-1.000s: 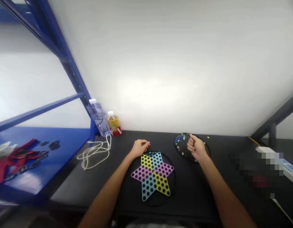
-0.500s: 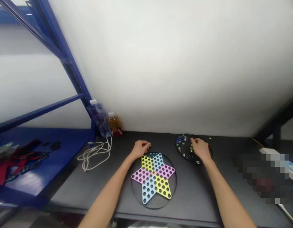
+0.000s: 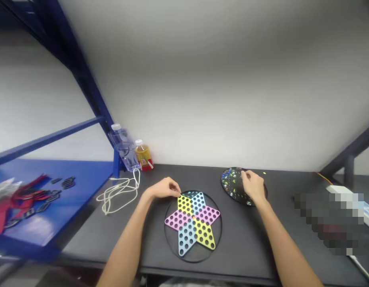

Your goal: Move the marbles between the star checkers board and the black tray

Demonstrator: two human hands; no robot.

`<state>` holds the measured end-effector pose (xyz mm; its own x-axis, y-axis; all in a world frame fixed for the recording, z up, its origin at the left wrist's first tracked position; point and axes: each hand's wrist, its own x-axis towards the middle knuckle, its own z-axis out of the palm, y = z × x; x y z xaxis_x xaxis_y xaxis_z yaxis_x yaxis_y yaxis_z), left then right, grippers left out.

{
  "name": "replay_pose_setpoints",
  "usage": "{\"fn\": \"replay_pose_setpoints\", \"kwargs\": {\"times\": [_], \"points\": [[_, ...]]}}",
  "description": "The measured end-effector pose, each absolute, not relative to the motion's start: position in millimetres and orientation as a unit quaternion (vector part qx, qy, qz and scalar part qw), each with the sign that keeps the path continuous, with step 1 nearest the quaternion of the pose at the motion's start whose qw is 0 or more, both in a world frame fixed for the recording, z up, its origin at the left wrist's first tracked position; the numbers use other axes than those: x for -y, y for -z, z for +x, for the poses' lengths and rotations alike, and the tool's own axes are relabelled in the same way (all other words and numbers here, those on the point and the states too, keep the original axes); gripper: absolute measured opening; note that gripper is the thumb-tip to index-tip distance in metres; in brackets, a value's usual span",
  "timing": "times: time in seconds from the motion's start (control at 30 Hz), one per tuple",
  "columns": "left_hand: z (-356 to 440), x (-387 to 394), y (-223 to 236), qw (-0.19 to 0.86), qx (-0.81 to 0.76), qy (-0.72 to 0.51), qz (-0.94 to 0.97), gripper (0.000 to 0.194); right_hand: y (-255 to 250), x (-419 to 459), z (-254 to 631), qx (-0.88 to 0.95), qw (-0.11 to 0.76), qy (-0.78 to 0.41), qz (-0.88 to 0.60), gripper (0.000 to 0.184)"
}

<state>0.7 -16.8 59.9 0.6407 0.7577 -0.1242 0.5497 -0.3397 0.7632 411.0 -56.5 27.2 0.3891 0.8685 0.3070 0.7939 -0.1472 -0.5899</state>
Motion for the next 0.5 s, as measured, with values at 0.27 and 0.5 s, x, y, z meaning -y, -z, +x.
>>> {"fn": "replay_pose_setpoints", "kwargs": {"times": [0.27, 0.5], "points": [[12.7, 17.1, -56.7, 0.400, -0.400, -0.136, 0.813, 0.027, -36.6, 69.0, 372.4, 0.646, 0.417, -0.134, -0.626, 0.031], [18.9, 19.1, -52.7, 0.417, -0.397, -0.168, 0.800, 0.028, -43.2, 92.6, 299.5, 0.784, 0.356, -0.206, -0.465, 0.013]]}}
